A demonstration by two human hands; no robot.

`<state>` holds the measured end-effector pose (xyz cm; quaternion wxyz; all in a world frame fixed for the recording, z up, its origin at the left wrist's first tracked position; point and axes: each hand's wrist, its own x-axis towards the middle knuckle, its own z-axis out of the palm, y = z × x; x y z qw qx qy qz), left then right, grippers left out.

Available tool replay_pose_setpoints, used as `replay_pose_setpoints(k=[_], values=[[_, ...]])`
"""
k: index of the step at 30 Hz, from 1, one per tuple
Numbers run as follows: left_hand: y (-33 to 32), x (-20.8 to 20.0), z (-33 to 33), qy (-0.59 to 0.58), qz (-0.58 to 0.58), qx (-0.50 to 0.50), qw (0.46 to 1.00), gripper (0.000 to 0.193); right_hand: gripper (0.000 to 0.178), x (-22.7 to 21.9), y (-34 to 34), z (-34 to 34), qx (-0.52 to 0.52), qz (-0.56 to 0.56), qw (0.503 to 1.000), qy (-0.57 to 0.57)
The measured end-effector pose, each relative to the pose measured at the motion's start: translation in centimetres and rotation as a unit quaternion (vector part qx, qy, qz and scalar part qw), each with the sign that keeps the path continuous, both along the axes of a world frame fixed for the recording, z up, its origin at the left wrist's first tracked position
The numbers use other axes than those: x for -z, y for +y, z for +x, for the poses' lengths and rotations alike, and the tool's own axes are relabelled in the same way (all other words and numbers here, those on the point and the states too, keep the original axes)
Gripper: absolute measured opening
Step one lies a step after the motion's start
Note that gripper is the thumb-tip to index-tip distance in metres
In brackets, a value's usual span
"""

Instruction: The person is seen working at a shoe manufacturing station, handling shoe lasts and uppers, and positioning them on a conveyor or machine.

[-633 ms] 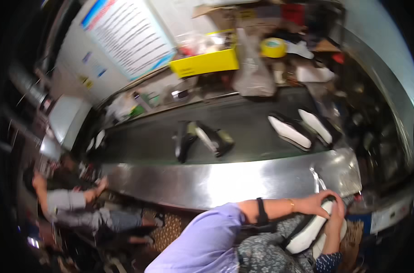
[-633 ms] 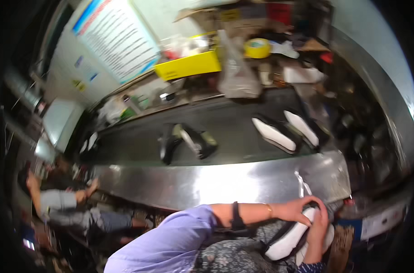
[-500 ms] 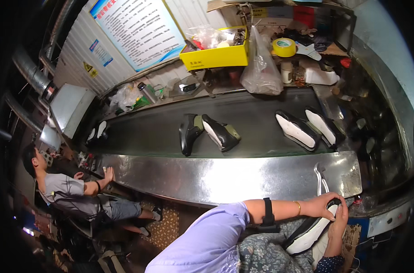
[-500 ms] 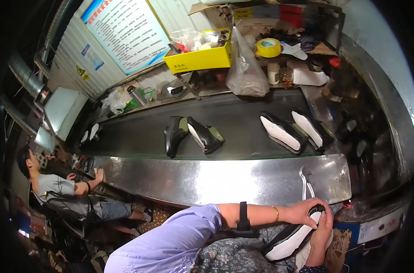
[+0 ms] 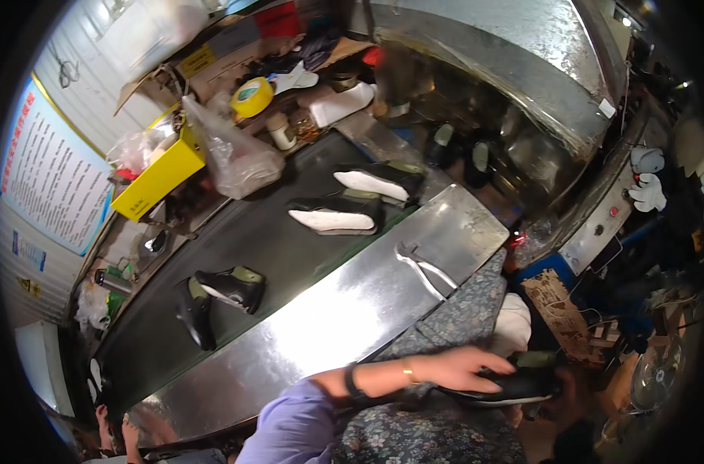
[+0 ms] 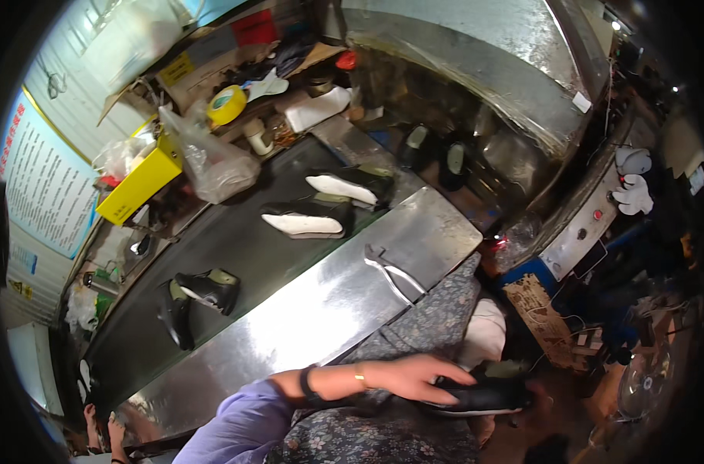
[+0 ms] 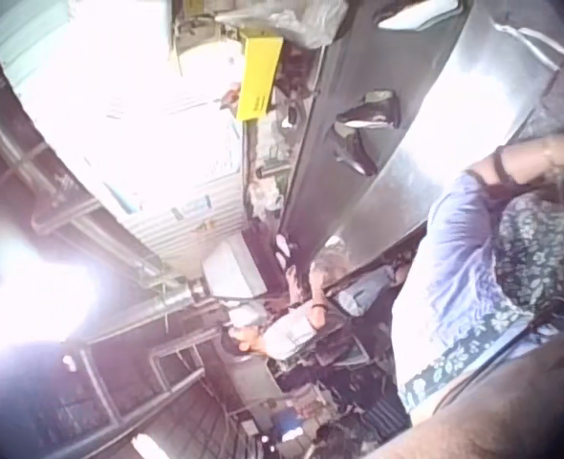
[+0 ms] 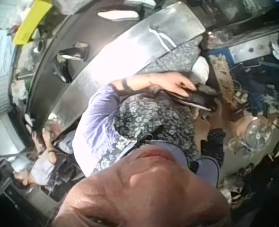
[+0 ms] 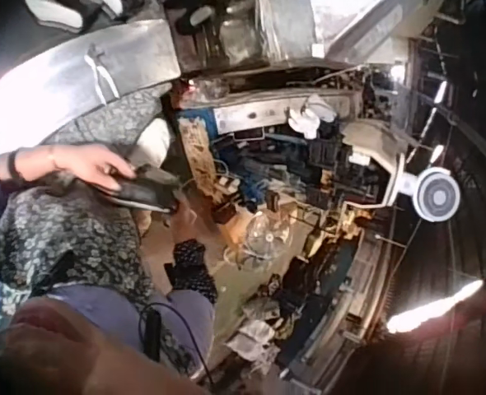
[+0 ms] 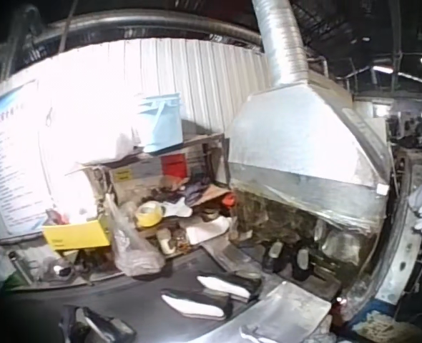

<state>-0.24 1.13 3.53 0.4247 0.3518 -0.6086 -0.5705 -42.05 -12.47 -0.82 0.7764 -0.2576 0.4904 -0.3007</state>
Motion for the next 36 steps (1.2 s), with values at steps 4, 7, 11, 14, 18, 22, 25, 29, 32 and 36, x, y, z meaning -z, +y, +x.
replay_pose_setpoints(k=[4,7,11,14,18,22,25,29,32,36], values=[[4.5,5.6,7.0,0.122,0.147,-0.267,0.944,0.034,0.069,1.8,6.4,7.6,0.095,0.257,0.946,-0.172],[9.5,5.8,11.6,0.141,0.206,-0.479,0.842,0.031,0.075,5.3,5.1,11.3,-0.01,-0.507,0.83,0.232],[15.7,6.4,13.9,0.083,0.235,-0.594,0.765,0.027,0.077,4.7,-10.8,19.3,0.06,-0.486,0.865,0.11],[17.8,6.0,13.7,-0.028,0.262,-0.596,0.758,0.024,0.07,2.2,-16.9,33.5,0.075,-0.397,0.912,0.071],[15.4,4.3,15.9,-0.33,0.219,-0.543,0.741,0.036,0.096,11.6,-27.1,44.7,-0.158,-0.566,0.76,0.279],[11.0,5.8,23.6,-0.5,0.054,-0.517,0.693,0.059,0.099,12.8,-29.7,49.1,-0.238,-0.498,0.792,0.26],[7.0,7.4,31.9,-0.567,0.044,-0.513,0.643,0.079,0.069,12.6,-28.2,44.5,-0.258,-0.512,0.799,0.181],[6.8,5.5,41.0,-0.705,0.166,-0.401,0.56,0.092,0.03,9.7,-17.5,33.1,-0.302,-0.477,0.792,0.231],[1.2,2.7,40.6,-0.695,0.238,-0.311,0.603,0.092,0.026,7.8,-11.4,20.2,-0.31,-0.433,0.768,0.356],[2.0,3.0,34.0,-0.619,0.389,-0.244,0.636,0.092,0.026,14.0,-4.8,6.3,-0.22,-0.472,0.732,0.438]])
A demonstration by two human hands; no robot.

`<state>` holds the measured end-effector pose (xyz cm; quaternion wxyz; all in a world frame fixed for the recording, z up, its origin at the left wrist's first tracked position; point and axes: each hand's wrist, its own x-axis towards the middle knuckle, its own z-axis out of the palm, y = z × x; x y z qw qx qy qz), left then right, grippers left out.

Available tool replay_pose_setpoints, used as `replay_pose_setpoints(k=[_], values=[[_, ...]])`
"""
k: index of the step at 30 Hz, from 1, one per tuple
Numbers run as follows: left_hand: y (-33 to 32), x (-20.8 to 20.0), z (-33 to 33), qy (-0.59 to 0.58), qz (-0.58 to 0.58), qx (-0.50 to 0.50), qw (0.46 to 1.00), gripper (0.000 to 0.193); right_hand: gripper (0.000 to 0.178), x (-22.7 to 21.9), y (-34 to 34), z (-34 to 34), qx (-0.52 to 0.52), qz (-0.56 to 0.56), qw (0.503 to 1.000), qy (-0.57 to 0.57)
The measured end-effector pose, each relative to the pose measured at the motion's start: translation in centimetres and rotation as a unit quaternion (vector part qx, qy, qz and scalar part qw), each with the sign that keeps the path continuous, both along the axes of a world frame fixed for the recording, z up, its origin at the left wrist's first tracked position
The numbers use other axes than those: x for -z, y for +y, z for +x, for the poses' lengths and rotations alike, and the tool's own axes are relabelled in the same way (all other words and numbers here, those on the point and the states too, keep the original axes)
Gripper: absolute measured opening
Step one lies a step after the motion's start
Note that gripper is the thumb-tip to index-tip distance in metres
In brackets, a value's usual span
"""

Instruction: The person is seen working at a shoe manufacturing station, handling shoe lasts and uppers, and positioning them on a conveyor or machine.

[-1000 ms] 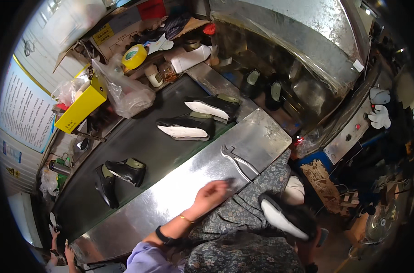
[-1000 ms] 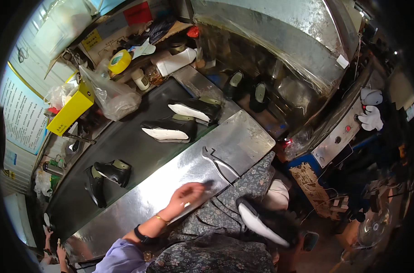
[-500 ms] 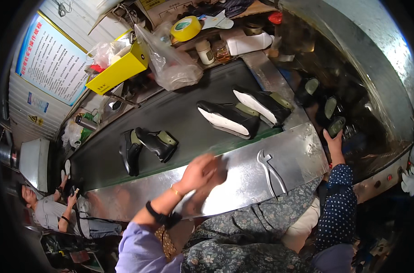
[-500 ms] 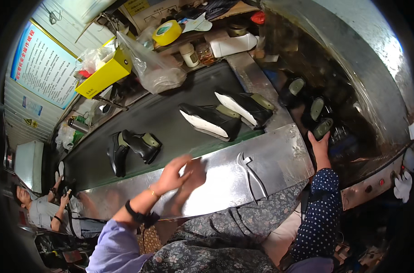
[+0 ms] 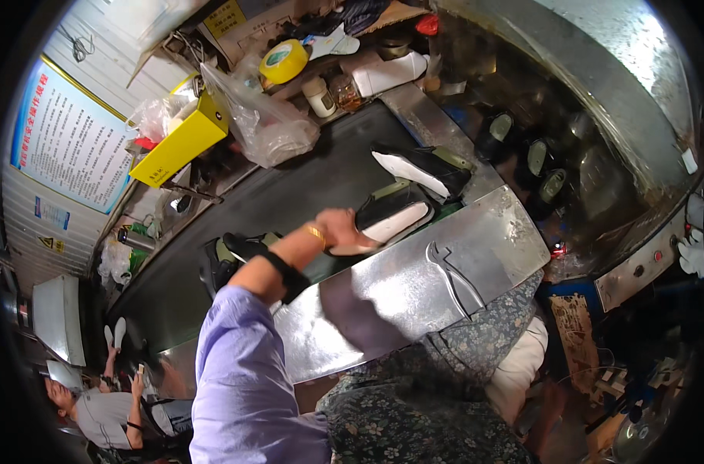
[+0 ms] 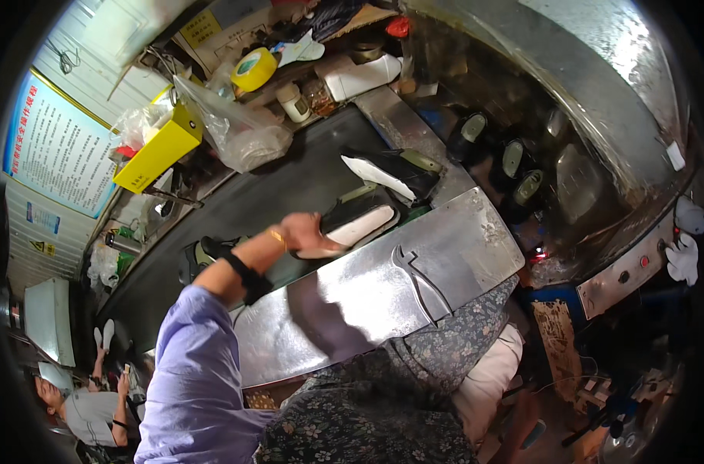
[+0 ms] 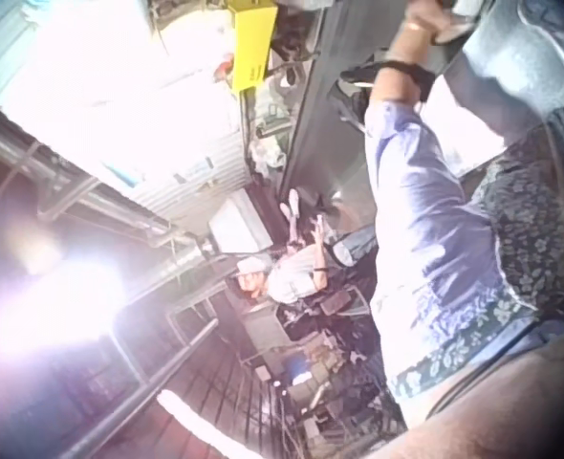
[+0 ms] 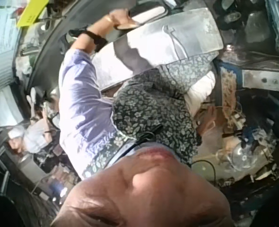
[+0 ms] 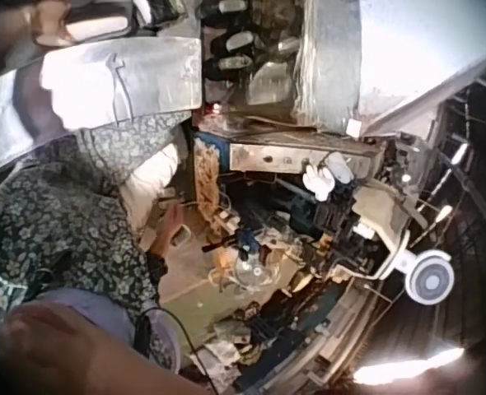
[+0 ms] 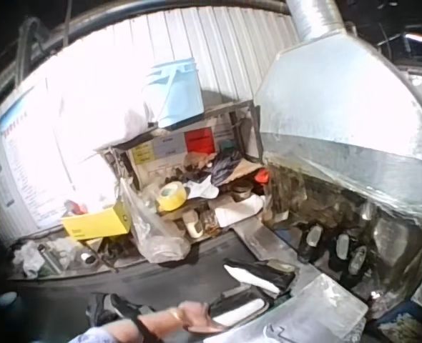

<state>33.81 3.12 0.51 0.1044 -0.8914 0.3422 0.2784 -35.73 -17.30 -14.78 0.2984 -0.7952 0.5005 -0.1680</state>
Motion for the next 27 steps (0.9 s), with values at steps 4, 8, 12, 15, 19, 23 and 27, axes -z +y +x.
replay_pose_setpoints(k=[4,8,12,15,19,23,27], values=[[2.4,1.6,-1.6,0.019,-0.217,-0.101,0.971,0.09,0.023,2.3,1.5,-1.3,0.085,0.075,0.987,-0.118],[2.5,-4.5,-3.8,0.017,-0.209,-0.127,0.97,0.088,0.019,-8.4,-1.7,12.5,-0.039,0.005,0.983,-0.182],[4.2,-7.5,-12.4,0.202,-0.4,-0.196,0.872,0.08,0.054,-15.5,-0.7,21.6,-0.186,0.201,0.907,-0.319],[3.5,-7.6,-20.6,0.257,-0.431,-0.121,0.856,0.089,0.072,-20.2,2.0,26.9,-0.252,0.238,0.815,-0.465],[2.7,-7.7,-26.8,0.381,-0.461,0.012,0.802,0.114,0.047,-23.5,4.8,28.4,-0.141,0.057,0.947,-0.284],[-3.5,-1.7,-29.4,0.536,-0.507,-0.039,0.674,0.085,0.034,-18.8,7.9,24.3,-0.209,-0.014,0.975,-0.078],[-5.2,-2.0,-30.5,0.623,-0.473,-0.098,0.615,0.08,0.039,-19.2,5.8,22.6,-0.209,-0.028,0.975,-0.076]])
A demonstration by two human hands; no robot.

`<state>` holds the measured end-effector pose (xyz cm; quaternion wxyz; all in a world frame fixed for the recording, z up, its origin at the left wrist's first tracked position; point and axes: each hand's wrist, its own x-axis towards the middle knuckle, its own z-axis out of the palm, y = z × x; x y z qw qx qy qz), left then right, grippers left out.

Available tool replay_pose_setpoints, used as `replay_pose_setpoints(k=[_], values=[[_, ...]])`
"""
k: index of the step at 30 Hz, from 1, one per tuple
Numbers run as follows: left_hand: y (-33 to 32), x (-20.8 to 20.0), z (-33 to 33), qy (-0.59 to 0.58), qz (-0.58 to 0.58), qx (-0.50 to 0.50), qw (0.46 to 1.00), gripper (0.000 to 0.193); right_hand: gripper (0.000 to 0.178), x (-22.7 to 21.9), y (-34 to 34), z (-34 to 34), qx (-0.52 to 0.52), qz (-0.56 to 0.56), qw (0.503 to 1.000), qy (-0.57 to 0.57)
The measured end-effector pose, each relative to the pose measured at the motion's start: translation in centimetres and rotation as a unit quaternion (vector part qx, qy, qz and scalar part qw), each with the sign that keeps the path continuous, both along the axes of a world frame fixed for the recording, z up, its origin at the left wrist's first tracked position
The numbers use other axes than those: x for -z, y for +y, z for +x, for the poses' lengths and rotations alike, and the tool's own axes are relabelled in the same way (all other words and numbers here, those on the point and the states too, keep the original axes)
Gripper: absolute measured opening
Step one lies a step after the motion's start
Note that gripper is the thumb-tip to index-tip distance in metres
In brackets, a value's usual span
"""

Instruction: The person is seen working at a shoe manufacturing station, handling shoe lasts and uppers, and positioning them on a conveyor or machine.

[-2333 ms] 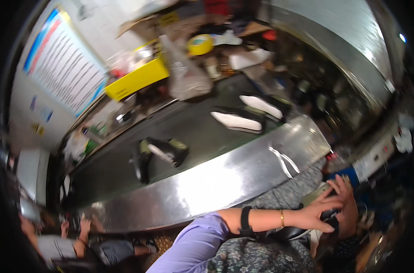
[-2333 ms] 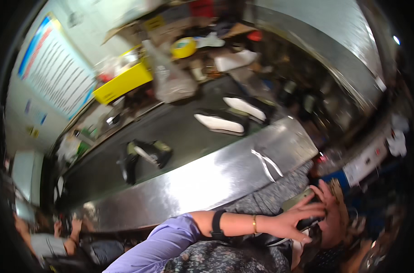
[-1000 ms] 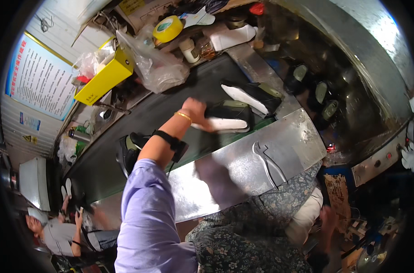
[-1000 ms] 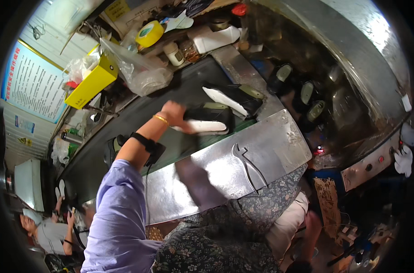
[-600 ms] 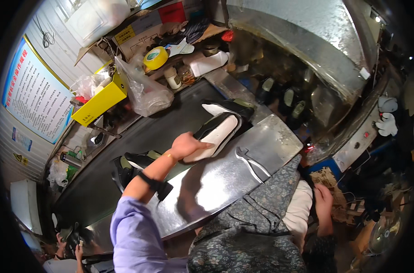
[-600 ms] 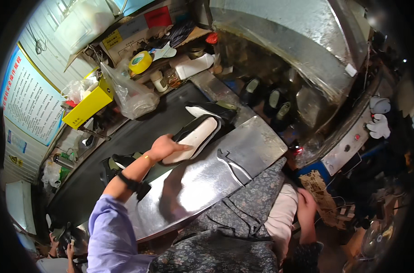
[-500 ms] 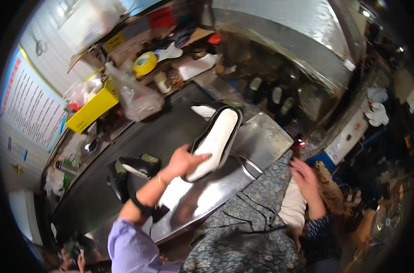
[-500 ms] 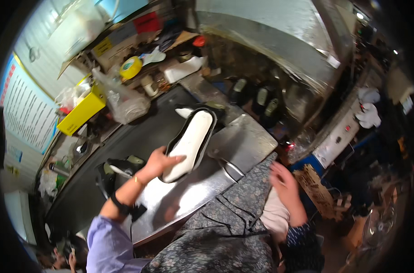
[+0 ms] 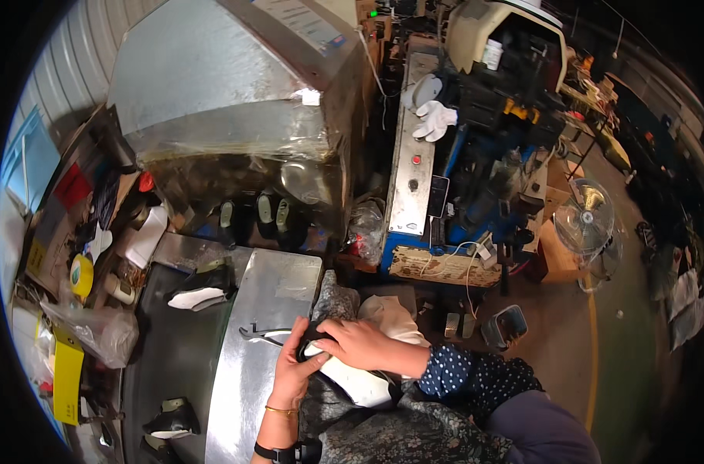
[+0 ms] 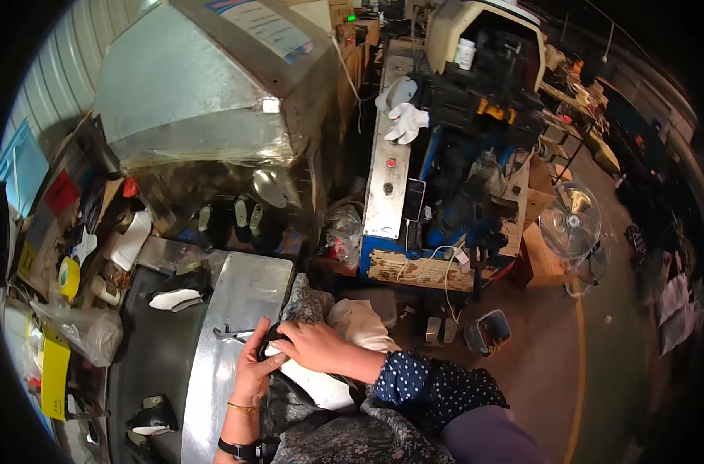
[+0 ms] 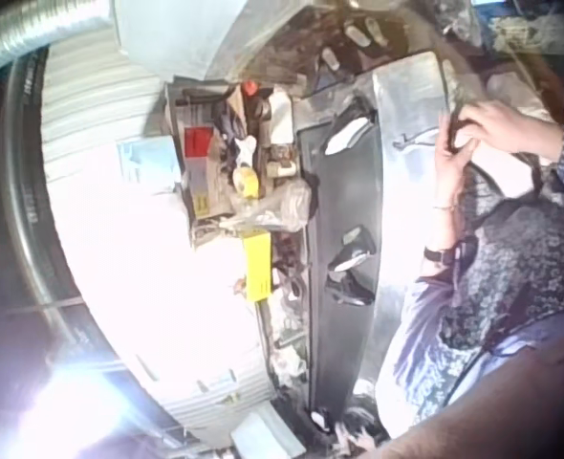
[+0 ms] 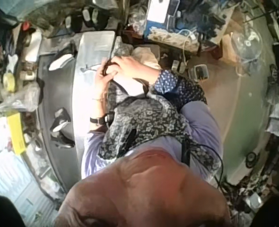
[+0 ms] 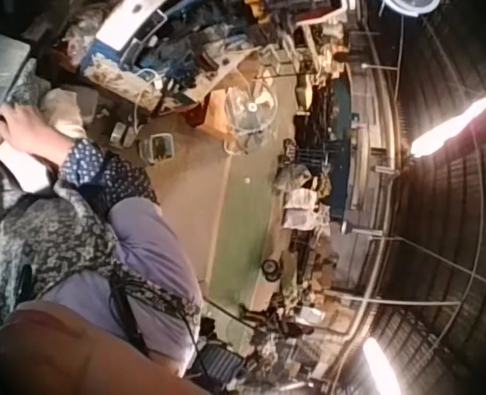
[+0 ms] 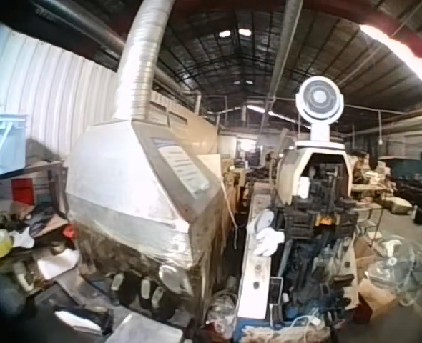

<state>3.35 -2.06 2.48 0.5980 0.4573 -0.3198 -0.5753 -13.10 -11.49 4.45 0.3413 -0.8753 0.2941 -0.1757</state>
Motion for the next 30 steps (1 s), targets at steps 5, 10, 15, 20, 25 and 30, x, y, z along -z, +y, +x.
replay_pose_setpoints(k=[5,10,15,20,25,30], values=[[-0.2,2.4,-1.0,0.003,0.021,-0.045,0.999,0.082,0.063,0.6,-2.0,0.9,-0.084,0.201,0.976,0.018],[1.6,1.6,-1.9,-0.063,-0.009,-0.093,0.994,0.078,0.053,3.7,-0.8,1.4,-0.078,0.082,0.982,-0.153],[2.4,-2.5,-3.7,-0.188,0.112,-0.075,0.973,0.062,0.042,1.1,0.6,1.0,-0.104,0.103,0.983,-0.107],[3.4,-5.7,-4.7,-0.367,0.259,-0.083,0.89,0.059,0.04,3.8,0.5,2.2,-0.118,0.089,0.975,-0.163],[1.5,-1.9,-3.4,-0.291,0.069,-0.093,0.95,0.054,0.041,4.3,0.3,1.9,-0.048,0.091,0.984,-0.147],[-0.1,-2.9,-5.5,-0.136,0.115,-0.102,0.979,0.055,0.02,2.5,1.5,2.8,-0.056,-0.012,0.974,-0.219]])
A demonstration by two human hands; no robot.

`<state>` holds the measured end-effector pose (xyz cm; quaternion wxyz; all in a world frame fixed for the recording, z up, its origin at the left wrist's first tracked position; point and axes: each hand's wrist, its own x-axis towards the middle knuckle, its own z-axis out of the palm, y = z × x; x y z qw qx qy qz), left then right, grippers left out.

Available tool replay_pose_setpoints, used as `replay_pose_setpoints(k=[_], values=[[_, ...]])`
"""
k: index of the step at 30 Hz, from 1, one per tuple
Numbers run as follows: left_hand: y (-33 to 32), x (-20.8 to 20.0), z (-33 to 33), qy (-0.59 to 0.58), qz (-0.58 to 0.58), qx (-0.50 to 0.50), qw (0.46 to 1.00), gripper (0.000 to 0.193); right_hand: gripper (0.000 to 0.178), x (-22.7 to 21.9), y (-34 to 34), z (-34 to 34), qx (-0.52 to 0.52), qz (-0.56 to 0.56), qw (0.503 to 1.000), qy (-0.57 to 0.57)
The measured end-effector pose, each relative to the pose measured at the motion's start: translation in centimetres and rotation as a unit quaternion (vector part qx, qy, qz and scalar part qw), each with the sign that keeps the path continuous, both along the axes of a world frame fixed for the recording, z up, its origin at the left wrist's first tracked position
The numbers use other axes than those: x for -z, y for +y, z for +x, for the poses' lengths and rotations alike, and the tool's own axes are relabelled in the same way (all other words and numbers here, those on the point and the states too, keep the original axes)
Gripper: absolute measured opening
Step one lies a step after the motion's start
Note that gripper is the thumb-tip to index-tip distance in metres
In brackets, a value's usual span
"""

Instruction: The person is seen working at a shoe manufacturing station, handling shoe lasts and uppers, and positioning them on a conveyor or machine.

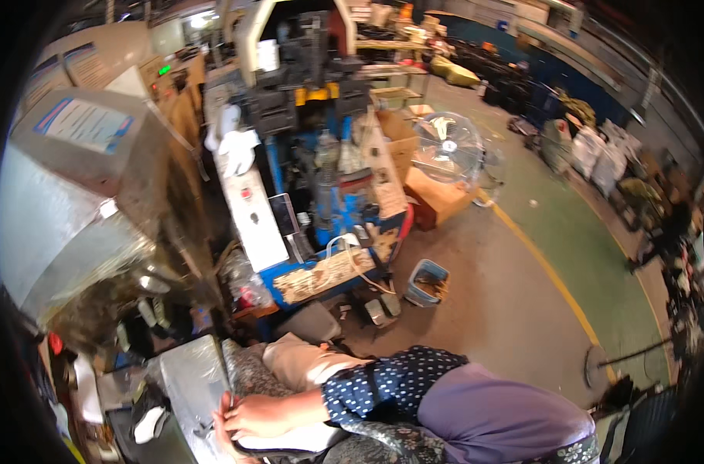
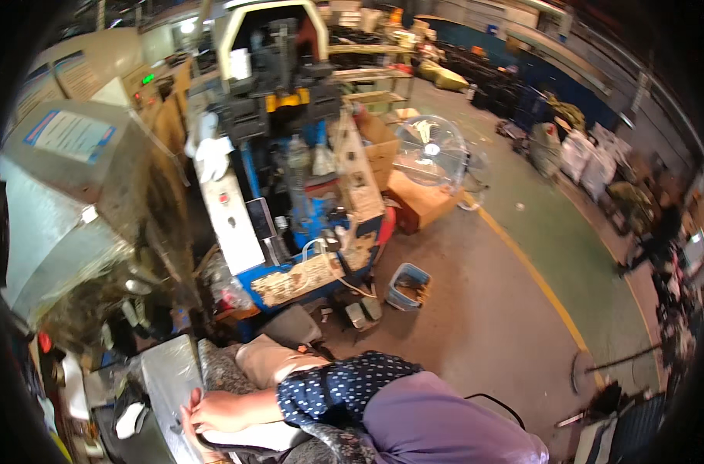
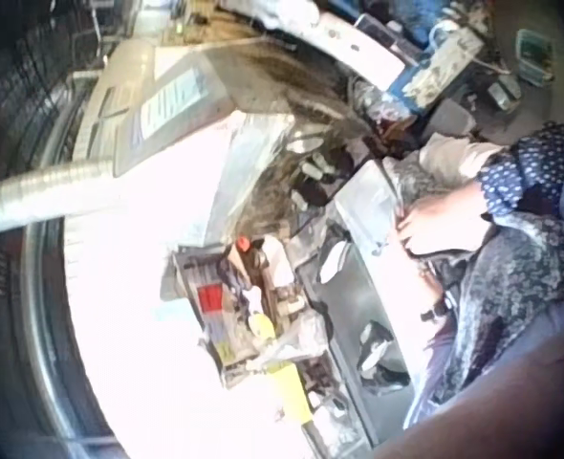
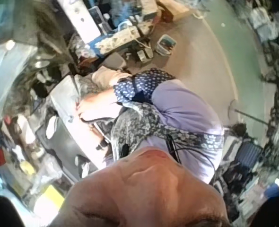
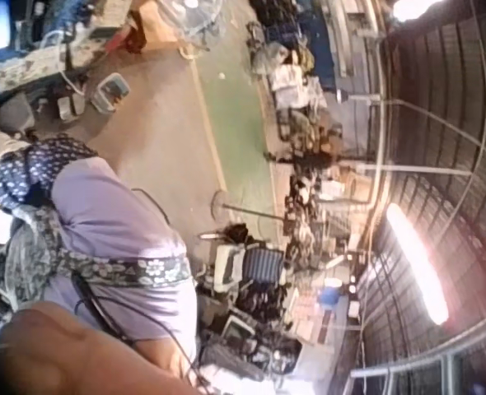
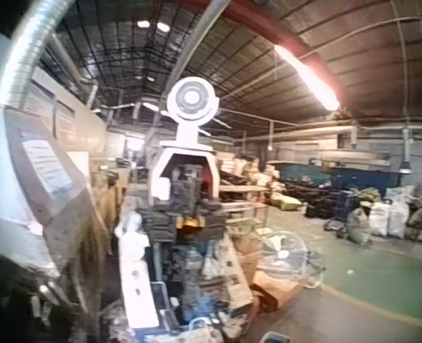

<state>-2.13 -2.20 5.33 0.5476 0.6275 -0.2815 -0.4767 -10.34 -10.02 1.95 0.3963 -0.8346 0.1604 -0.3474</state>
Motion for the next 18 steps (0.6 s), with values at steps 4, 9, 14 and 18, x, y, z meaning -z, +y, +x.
replay_pose_setpoints(k=[4,9,14,18], values=[[-1.8,-2.2,-2.1,0.119,0.031,-0.016,0.992,0.056,0.017,-1.8,0.2,-1.7,-0.004,0.053,0.999,0.011],[-3.5,-4.3,-2.9,0.251,0.072,-0.094,0.961,0.058,0.022,-0.9,-0.4,-3.0,-0.015,0.152,0.988,0.004],[2.4,-1.2,4.2,-0.001,-0.052,-0.128,0.99,0.057,0.046,0.9,4.0,-5.4,-0.04,0.299,0.948,0.102],[0.6,4.6,6.6,-0.291,-0.131,0.126,0.939,0.058,0.017,-0.1,3.2,-8.9,0.12,0.726,0.677,-0.026]])
